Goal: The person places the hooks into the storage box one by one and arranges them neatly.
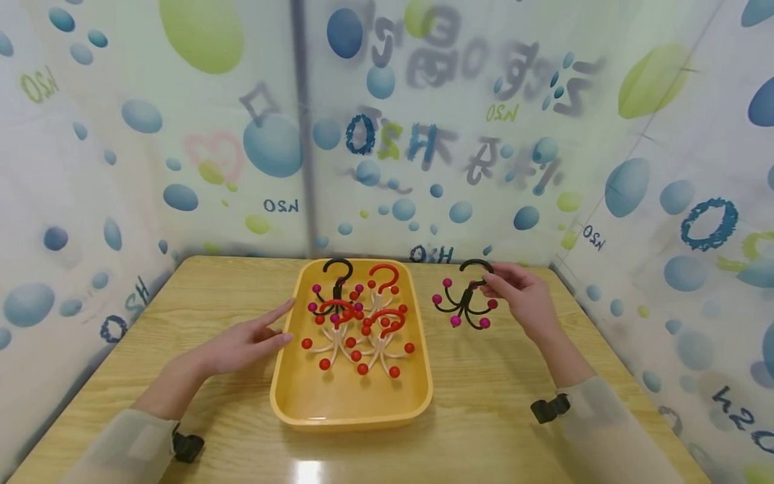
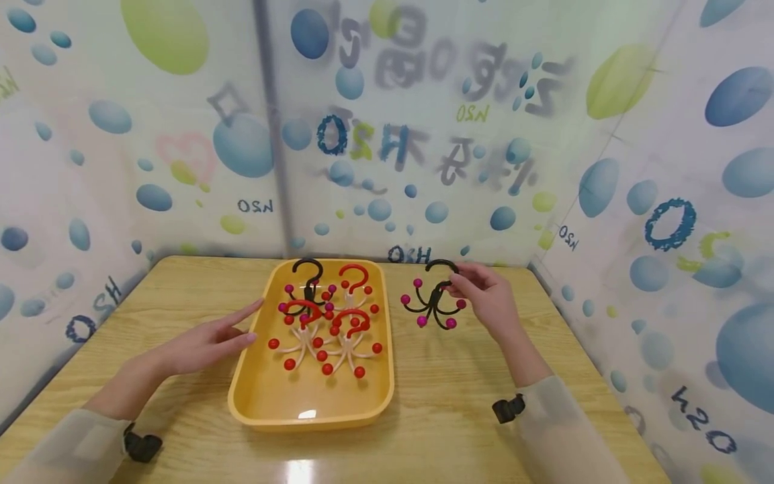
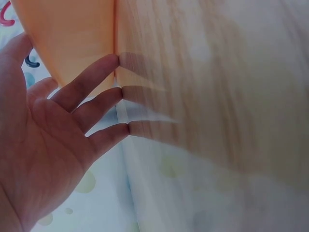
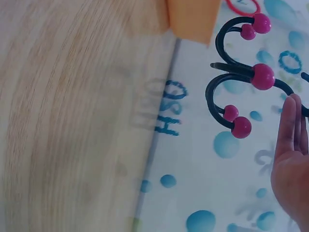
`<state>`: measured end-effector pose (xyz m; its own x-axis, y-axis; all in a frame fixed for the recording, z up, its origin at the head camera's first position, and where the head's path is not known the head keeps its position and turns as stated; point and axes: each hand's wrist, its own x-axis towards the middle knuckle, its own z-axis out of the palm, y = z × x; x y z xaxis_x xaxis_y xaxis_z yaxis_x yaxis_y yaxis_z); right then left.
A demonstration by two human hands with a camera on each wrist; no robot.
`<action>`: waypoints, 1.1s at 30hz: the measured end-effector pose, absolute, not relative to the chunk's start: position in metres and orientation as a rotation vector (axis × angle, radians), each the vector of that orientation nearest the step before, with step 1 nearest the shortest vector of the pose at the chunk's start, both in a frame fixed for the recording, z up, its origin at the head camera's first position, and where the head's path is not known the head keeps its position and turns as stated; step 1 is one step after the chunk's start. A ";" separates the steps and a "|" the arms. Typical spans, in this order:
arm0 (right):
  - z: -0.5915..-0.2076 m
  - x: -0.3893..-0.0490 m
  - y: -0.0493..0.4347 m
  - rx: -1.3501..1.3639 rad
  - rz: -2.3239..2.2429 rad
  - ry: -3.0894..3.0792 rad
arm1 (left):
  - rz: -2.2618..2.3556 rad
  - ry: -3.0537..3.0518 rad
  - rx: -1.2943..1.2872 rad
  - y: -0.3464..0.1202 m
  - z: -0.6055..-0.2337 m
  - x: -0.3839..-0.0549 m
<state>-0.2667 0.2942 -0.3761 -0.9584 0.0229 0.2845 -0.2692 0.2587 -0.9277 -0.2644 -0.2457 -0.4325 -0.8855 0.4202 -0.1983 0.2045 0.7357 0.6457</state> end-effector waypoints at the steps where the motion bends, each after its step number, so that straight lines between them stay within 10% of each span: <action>1: -0.373 -0.262 0.293 0.242 1.759 -2.285 | 0.913 2.605 0.486 -0.246 -0.432 -0.264; 33: -0.342 -0.171 0.197 0.804 1.947 -2.357 | 0.891 2.610 0.462 -0.245 -0.428 -0.262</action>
<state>-0.1711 0.1967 -0.3425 -0.8706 -0.3911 0.2986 -0.3670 0.1120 -0.9234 -0.2619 -0.2447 -0.4282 -0.8881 0.4069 -0.2139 0.1913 0.7502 0.6329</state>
